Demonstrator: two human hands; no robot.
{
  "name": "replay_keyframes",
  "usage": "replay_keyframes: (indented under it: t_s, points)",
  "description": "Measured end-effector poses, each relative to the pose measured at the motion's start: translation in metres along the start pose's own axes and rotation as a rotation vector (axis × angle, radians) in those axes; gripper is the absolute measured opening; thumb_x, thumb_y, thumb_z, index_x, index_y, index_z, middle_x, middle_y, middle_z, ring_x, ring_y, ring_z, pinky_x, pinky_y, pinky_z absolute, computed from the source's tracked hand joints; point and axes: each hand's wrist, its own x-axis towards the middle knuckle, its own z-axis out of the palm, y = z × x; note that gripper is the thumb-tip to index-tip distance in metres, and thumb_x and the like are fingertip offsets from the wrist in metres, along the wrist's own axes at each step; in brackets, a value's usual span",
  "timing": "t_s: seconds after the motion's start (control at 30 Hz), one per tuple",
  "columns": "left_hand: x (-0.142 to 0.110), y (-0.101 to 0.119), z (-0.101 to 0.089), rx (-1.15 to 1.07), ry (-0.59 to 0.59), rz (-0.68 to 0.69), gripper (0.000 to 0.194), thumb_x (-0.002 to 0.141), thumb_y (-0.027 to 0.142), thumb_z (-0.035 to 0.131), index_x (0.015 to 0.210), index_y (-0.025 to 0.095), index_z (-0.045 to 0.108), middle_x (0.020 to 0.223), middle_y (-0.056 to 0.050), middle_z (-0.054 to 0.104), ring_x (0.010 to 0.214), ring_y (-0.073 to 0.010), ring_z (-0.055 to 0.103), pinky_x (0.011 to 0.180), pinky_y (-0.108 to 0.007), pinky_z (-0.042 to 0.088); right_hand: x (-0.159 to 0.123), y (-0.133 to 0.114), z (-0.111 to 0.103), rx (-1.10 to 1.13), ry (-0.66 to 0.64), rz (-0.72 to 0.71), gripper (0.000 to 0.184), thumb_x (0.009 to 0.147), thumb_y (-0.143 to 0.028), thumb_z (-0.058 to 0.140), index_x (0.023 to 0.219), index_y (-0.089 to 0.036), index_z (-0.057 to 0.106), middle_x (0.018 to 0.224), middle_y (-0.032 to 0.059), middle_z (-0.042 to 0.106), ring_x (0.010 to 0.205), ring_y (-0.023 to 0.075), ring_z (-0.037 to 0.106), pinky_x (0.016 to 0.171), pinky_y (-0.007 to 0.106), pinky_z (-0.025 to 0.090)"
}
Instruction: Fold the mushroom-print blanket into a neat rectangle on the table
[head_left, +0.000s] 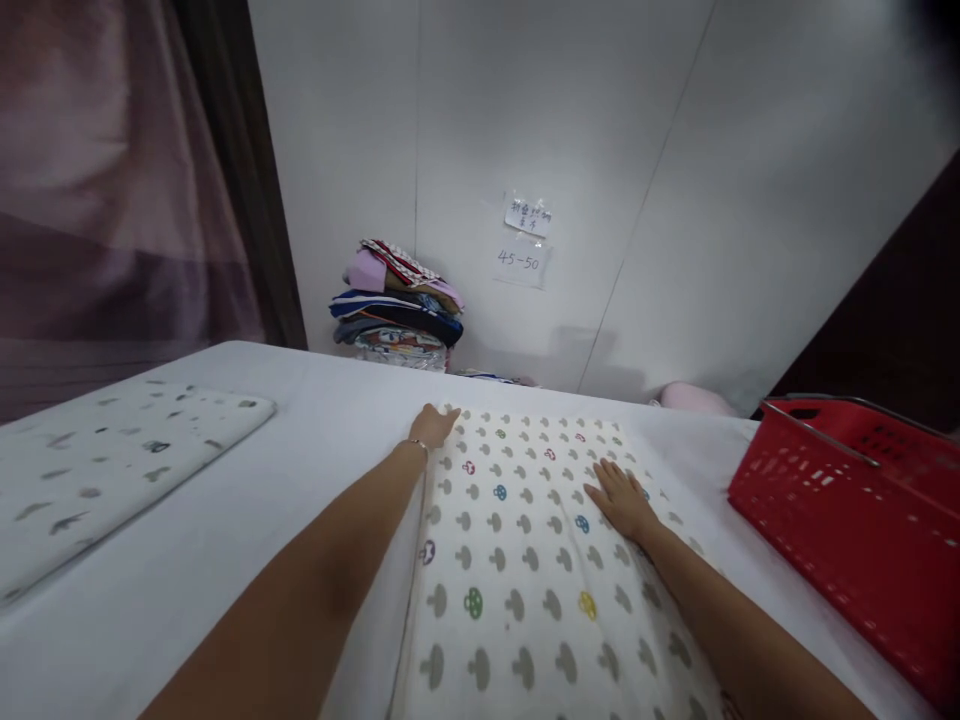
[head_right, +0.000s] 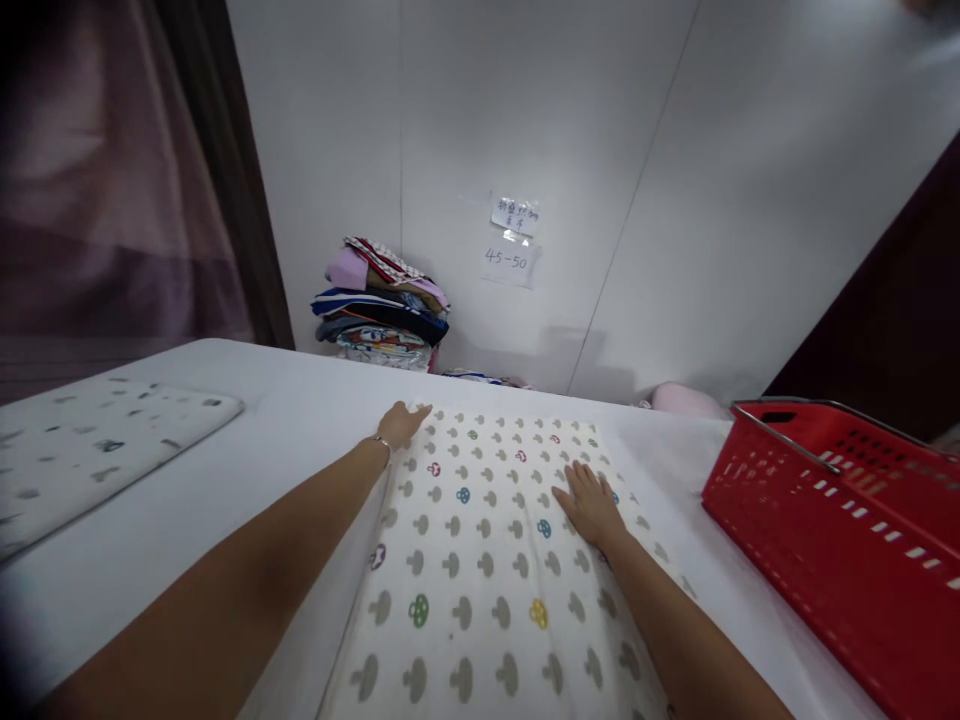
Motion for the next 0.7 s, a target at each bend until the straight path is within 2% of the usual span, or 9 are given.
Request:
replay_keyframes:
  t_s: [0.07,0.17,0.27,0.33,0.5,0.57,0.63,0.7]
  points:
    - [-0.018,-0.005,-0.004,-0.012,-0.035,0.016,0.064,0.071,0.052,0.062,0.117,0.008,0.049,0.120,-0.021,0.058,0.111,-0.0313,0.055,0.084,-0.033,0.044,-0.005,-0.004,-0.009,0.021,-0.050,0.047,0.068,0.091,-0.058,0.021,0.146,-0.019,0.022,0.153,0.0063,0.016,0.140,0.0219,0.010,0.112,0.045,0.008]
    - [-0.058,-0.022,-0.013,-0.047,-0.100,0.033,0.061,0.071,0.049,0.063,0.117,0.011,0.050,0.117,-0.019,0.060,0.105,-0.0298,0.059,0.079,-0.032,0.047,-0.026,-0.012,-0.030,0.068,-0.080,0.124,0.063,0.092,-0.056,0.022,0.145,-0.022,0.025,0.152,0.0066,0.018,0.140,0.0240,0.012,0.109,0.049,0.012]
    - [-0.112,-0.043,-0.027,-0.246,-0.269,-0.001,0.066,0.071,0.051,0.063,0.122,0.012,0.045,0.112,-0.017,0.063,0.090,-0.0264,0.065,0.065,-0.029,0.052,-0.067,-0.009,-0.053,0.108,-0.025,0.192,0.057,0.093,-0.052,0.026,0.142,-0.023,0.032,0.150,0.0078,0.025,0.139,0.0261,0.017,0.107,0.051,0.016]
    - [-0.152,-0.054,-0.038,-0.381,-0.401,-0.028,0.070,0.070,0.052,0.064,0.124,0.012,0.043,0.112,-0.017,0.064,0.086,-0.0254,0.067,0.061,-0.029,0.054,-0.103,0.004,-0.064,0.137,0.026,0.245,0.055,0.092,-0.049,0.029,0.140,-0.024,0.035,0.146,0.0087,0.035,0.136,0.0261,0.025,0.106,0.048,0.022]
    - [-0.247,-0.066,-0.063,-0.546,-0.644,-0.114,0.072,0.068,0.052,0.067,0.125,0.016,0.041,0.116,-0.014,0.063,0.094,-0.0274,0.066,0.065,-0.033,0.057,-0.187,0.047,-0.064,0.148,0.064,0.400,0.057,0.089,-0.046,0.035,0.137,-0.016,0.042,0.130,0.0135,0.053,0.121,0.0261,0.048,0.099,0.039,0.037]
    - [-0.277,-0.069,-0.066,-0.603,-0.726,-0.076,0.070,0.068,0.051,0.067,0.125,0.018,0.043,0.117,-0.012,0.063,0.098,-0.0268,0.064,0.074,-0.034,0.057,-0.210,0.057,-0.060,0.123,0.074,0.448,0.058,0.086,-0.045,0.040,0.134,-0.012,0.045,0.124,0.0160,0.057,0.115,0.0278,0.053,0.095,0.038,0.040]
    - [-0.300,-0.074,-0.064,-0.653,-0.765,-0.020,0.070,0.067,0.051,0.067,0.126,0.020,0.044,0.119,-0.010,0.062,0.102,-0.0257,0.063,0.083,-0.034,0.055,-0.225,0.061,-0.058,0.118,0.077,0.483,0.058,0.083,-0.046,0.045,0.130,-0.013,0.050,0.119,0.0162,0.061,0.111,0.0291,0.056,0.092,0.038,0.043]
    - [-0.316,-0.079,-0.059,-0.648,-0.747,0.007,0.074,0.063,0.050,0.070,0.127,0.021,0.046,0.121,-0.009,0.062,0.104,-0.0262,0.062,0.088,-0.036,0.053,-0.236,0.060,-0.062,0.161,0.054,0.515,0.057,0.079,-0.048,0.050,0.125,-0.014,0.055,0.115,0.0157,0.063,0.108,0.0301,0.058,0.089,0.038,0.045]
